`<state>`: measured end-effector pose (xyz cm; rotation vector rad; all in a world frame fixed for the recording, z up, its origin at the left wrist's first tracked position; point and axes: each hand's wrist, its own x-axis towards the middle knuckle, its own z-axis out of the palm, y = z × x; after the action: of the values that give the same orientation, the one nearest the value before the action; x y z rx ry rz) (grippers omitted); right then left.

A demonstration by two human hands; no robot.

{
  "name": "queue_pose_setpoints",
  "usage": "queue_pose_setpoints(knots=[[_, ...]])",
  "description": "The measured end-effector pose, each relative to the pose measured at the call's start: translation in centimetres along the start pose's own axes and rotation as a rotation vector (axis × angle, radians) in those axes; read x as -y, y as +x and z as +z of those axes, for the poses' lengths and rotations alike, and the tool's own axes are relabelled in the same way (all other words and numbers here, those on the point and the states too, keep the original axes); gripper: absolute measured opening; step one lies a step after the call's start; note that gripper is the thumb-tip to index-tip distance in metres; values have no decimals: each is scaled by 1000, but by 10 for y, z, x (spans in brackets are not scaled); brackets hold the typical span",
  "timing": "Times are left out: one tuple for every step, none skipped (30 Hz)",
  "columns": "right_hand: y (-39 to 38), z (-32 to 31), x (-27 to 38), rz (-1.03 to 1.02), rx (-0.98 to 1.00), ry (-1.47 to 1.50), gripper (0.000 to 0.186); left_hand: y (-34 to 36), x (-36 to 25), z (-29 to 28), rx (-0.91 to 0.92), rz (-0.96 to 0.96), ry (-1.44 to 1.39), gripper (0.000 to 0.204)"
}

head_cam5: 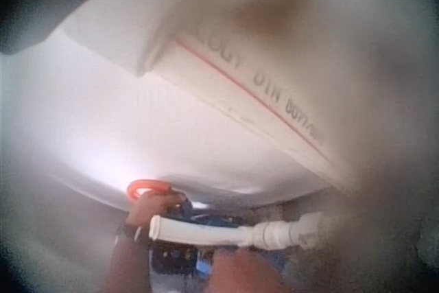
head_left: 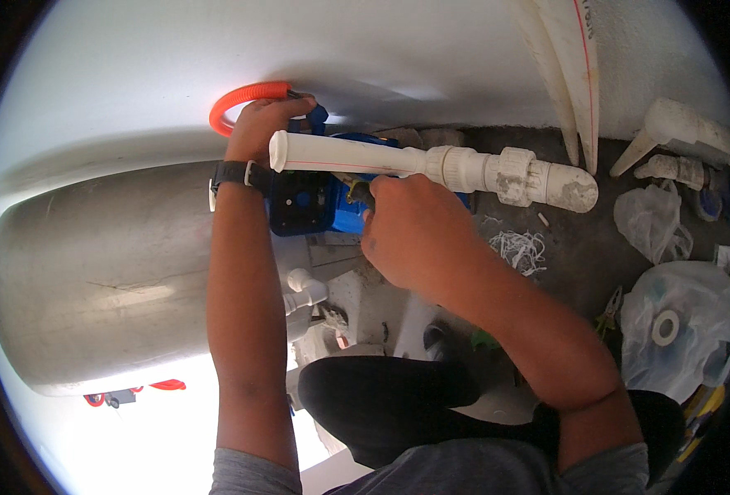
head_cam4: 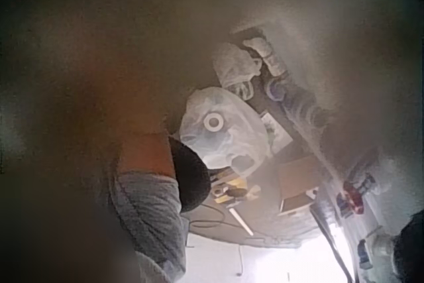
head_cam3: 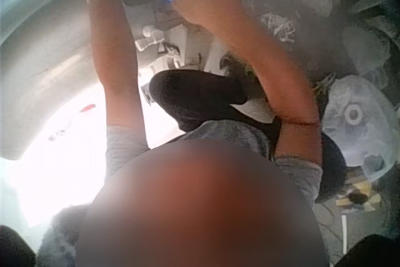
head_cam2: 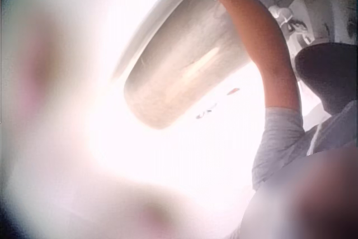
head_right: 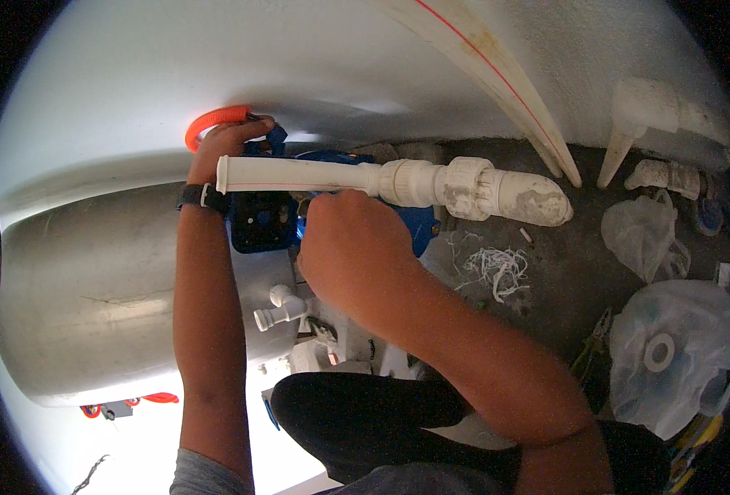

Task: The person uses a screwdriver and pliers to adjust and tighten components inside a blue pump. They repeatedly open the pump housing, manipulate internal parts, and reposition the device while working.

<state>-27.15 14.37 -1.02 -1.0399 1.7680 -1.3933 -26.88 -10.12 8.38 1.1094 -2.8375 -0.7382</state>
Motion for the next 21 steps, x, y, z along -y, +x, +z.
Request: queue_pose_setpoints(knots=[[1, -1, 0, -4, -2, 9, 21, 0, 0, 1, 0, -17, -6, 29], [1, -2, 0, -8, -4, 19, 22, 0, 0, 0, -1, -34, -11, 29], [1, -3, 0, 0, 7, 27, 22, 0, -1, 1, -8, -39, -6, 29], [1, -3, 1, 7, -2, 24, 22, 1, -1, 1, -15, -44, 9, 29], [0, -3, 2, 27, 1, 20, 23, 1, -1, 1, -21, -50, 23, 29], [0, -2, 3, 46, 5, 17, 24, 1, -1, 1, -26, -57, 47, 29], [-1, 0, 5, 53, -17, -4, 24, 1, -1, 1, -28, -54, 46, 29], [-3, 2, 8, 59, -38, -24, 24, 1, -1, 1, -30, -51, 45, 29], [-4, 4, 9, 73, -33, -49, 24, 0, -1, 1, -30, -38, 20, 29], [-4, 5, 9, 70, -35, -40, 24, 0, -1, 1, -28, -40, 6, 30], [-3, 5, 9, 77, -12, -36, 24, -1, -1, 1, -25, -41, -8, 30], [-3, 4, 8, 84, 12, -32, 25, -1, -1, 0, -21, -59, -12, 30], [-2, 3, 8, 78, 7, -31, 24, 0, -1, 1, -22, -66, -12, 30], [-1, 1, 7, 72, 1, -29, 24, 0, -1, 1, -22, -73, -12, 30], [0, -1, 6, 73, 10, -32, 24, 0, -2, 1, -26, -70, -5, 30], [1, -4, 5, 69, 4, -22, 24, 0, -2, 1, -29, -69, 8, 30], [2, -8, 4, 73, 12, -18, 24, 0, -2, 1, -31, -67, 21, 30], [3, -11, 4, 76, 21, -14, 24, 0, -3, 1, -31, -71, 39, 30], [5, -13, 3, 78, 45, -19, 24, 0, -2, 1, -33, -59, 57, 30], [6, -15, 3, 77, 67, -22, 24, -1, -2, 1, -36, -47, 76, 30], [6, -16, 3, 64, 82, -20, 25, -1, -2, 2, -39, -22, 94, 30]])
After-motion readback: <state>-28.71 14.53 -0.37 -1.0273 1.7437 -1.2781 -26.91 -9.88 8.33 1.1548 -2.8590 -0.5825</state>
